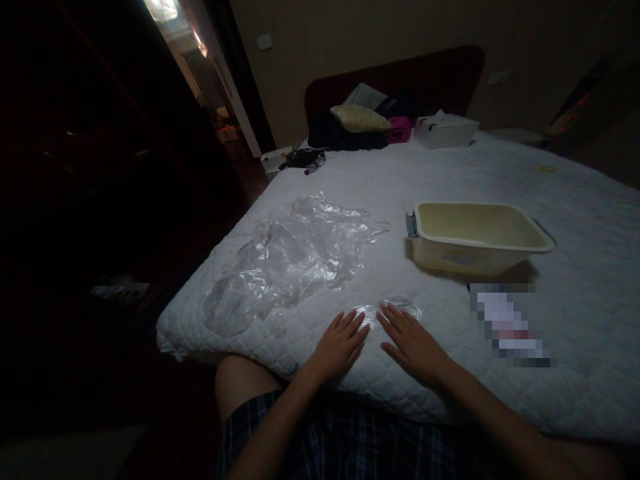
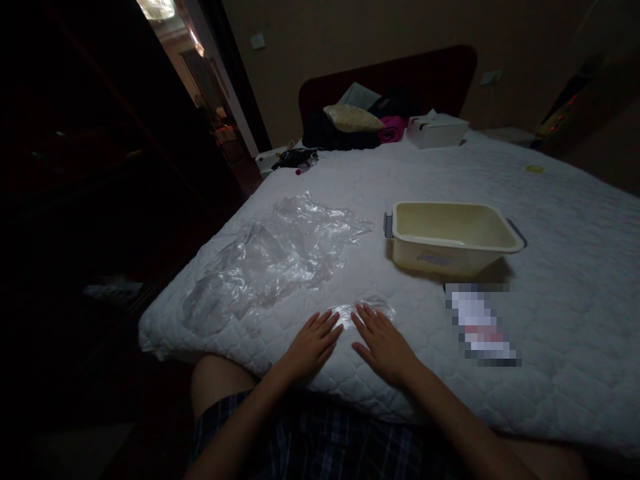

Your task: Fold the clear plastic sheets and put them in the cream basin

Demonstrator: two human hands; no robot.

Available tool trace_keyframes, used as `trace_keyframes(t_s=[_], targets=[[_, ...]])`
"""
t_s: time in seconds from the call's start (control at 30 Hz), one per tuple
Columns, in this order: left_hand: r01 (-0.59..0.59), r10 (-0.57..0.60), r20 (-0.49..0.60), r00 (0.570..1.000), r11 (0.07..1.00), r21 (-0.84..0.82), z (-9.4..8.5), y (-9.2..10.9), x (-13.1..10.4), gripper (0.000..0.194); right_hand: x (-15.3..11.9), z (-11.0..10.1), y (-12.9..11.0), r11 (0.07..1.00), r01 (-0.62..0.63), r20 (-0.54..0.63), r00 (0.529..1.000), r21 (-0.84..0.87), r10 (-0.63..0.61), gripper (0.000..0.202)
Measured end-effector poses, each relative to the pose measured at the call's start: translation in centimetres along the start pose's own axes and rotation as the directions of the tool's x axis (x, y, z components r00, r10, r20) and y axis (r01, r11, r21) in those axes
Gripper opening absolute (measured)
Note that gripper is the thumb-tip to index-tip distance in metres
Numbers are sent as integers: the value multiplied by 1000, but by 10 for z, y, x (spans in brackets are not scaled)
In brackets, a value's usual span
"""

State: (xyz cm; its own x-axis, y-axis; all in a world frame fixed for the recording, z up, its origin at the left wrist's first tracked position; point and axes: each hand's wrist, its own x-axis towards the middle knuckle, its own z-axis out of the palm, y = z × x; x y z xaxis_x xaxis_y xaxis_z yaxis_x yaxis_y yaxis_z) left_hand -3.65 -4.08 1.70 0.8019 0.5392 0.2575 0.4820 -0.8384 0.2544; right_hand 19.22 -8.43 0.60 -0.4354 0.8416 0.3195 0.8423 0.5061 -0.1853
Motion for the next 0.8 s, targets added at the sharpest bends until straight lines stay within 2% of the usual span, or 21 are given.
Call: trace_keyframes(t_s=[0.17,0.23,0.3,0.33,0.37,0.4,0.43,0.47,0.5,0.6,0.63,0.7,0.8], targets=[[-7,-9,-123,992,991,-131,-2,-8,-5,50,-3,-4,7,997,26,40,999,75,-29,61],[-23,13,-90,996,994,-106,-1,-9,-5,49,-2,-8,10,987,14,34,999,159,-20,60],[-31,29,-36,999,998,-49,2,-8,-6,47,0,-11,15,957,-73,-35,996,282,86,49],[-27,26,-25,999,999,-21,3,-7,-6,47,0,-12,17,926,-150,-102,975,346,196,41],[-22,22,-22,1000,1000,4,4,-7,-6,46,1,-12,19,887,-235,-182,927,398,327,34],[-18,19,-25,999,1000,25,5,-6,-6,46,1,-12,20,847,-309,-261,856,433,446,28],[-17,18,-31,999,999,41,6,-5,-6,46,1,-12,20,820,-363,-326,787,443,524,24],[-18,20,-35,999,998,55,6,-4,-6,46,1,-11,19,817,-390,-369,750,424,549,21],[-21,23,-36,999,998,65,6,-4,-5,46,2,-11,18,841,-389,-386,759,376,524,18],[-33,37,-49,998,996,86,5,-2,-4,46,4,-9,12,948,-275,-301,901,162,313,18],[-38,44,-62,997,995,90,5,-2,-5,46,4,-8,12,966,-239,-269,929,95,256,19],[-54,63,-102,993,995,86,5,-3,-7,46,5,-7,15,979,-203,-248,948,5,198,20],[-91,99,-193,976,995,50,7,-9,-12,45,4,-5,25,985,-169,-269,950,-19,157,21]])
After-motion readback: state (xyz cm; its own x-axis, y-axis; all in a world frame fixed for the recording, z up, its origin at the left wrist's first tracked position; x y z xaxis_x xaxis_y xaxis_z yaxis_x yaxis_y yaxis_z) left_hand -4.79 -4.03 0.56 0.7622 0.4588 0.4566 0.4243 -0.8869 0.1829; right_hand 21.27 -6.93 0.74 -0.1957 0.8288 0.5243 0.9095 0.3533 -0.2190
